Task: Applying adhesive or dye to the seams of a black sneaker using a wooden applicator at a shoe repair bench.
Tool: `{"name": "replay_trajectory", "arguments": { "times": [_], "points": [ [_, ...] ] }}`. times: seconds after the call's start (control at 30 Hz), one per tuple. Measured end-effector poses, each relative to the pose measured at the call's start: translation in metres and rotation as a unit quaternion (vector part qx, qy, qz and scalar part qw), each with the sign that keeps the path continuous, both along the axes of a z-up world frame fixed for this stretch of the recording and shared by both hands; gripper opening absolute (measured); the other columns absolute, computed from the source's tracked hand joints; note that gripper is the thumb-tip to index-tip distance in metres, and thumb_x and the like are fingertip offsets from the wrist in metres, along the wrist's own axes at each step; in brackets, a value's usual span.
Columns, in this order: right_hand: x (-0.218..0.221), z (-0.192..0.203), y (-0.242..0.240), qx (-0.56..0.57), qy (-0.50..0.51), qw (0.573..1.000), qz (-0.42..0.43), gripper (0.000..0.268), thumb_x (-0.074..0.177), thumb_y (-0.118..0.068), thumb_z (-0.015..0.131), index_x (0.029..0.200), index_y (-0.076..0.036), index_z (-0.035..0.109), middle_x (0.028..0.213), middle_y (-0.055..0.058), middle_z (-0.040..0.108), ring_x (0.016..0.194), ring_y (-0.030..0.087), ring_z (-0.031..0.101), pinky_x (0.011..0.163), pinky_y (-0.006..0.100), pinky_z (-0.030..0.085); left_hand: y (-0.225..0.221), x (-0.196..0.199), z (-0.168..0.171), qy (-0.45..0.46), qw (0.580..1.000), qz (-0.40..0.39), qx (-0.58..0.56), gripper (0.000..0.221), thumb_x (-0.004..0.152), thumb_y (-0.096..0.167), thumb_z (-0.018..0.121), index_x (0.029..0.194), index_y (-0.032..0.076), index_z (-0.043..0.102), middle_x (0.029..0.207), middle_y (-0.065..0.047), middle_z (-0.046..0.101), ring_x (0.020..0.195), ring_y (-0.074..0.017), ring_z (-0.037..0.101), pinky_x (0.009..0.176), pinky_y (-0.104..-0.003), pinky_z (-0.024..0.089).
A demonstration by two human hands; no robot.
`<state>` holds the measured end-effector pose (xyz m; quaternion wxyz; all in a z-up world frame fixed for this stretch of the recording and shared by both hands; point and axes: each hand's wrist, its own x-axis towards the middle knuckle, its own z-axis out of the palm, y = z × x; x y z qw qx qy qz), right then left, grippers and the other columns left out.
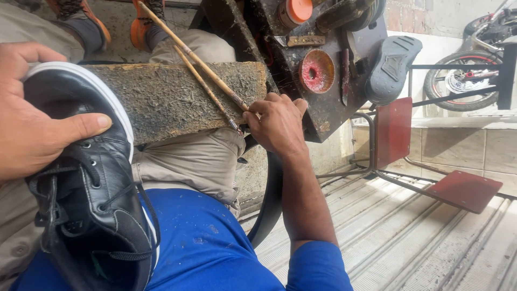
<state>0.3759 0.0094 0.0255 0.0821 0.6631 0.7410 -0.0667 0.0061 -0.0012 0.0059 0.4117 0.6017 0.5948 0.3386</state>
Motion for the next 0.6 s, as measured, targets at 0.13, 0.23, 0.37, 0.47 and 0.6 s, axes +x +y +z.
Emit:
{"name": "replay_trajectory", "arguments": {
  "times": [0.13,0.23,0.37,0.47,0.6],
  "points": [
    [-0.005,0.022,-0.006,-0.027,0.001,1.0,0.001,0.031,0.091,-0.056,0.066,0.094,-0.03,0.082,0.098,0.001,0.059,0.093,0.028,0.049,0.082,0.051,0.028,-0.001,-0.001,-0.017,-0.026,0.999,-0.019,0.024,0.079,0.076,0.008,0.087,0.143,-0.006,0.045,0.135,-0.018,0.05,0.106,-0.0281,0.057,0.095,-0.04,0.046],
    [-0.002,0.043,-0.005,-0.086,0.025,0.994,-0.063,0.045,0.09,-0.054,0.068,0.123,-0.024,0.074,0.11,0.008,0.058,0.108,0.026,0.055,0.087,0.048,0.05,-0.001,0.002,-0.014,-0.059,0.998,-0.011,-0.031,0.076,0.081,0.003,0.082,0.145,0.005,0.041,0.103,-0.014,0.06,0.09,-0.0248,0.061,0.09,-0.037,0.048],
    [0.041,0.061,0.02,0.112,0.125,0.966,-0.197,0.037,0.084,-0.042,0.075,0.112,-0.017,0.072,0.085,0.0,0.076,0.072,0.015,0.069,0.064,0.034,0.056,0.0,0.004,-0.022,-0.084,0.994,-0.003,-0.066,0.077,0.082,-0.004,0.079,0.148,0.001,0.038,0.109,-0.019,0.061,0.094,-0.0294,0.062,0.088,-0.041,0.049],
    [0.091,0.054,0.07,0.243,0.196,0.914,-0.259,0.054,0.081,-0.04,0.074,0.126,-0.013,0.06,0.095,0.004,0.074,0.08,0.016,0.068,0.069,0.034,0.057,-0.003,0.006,-0.023,-0.085,0.994,0.001,-0.072,0.077,0.081,-0.003,0.079,0.146,0.002,0.039,0.109,-0.018,0.061,0.093,-0.0294,0.061,0.088,-0.041,0.049],
    [0.144,0.029,0.143,0.211,0.306,0.867,-0.331,0.091,0.074,-0.031,0.089,0.148,-0.015,0.038,0.135,0.012,0.065,0.117,0.027,0.067,0.096,0.043,0.055,-0.004,0.008,-0.028,-0.035,0.998,0.018,-0.039,0.079,0.076,0.004,0.083,0.144,0.003,0.044,0.107,-0.017,0.059,0.092,-0.0276,0.057,0.089,-0.04,0.045]
  ]
}}
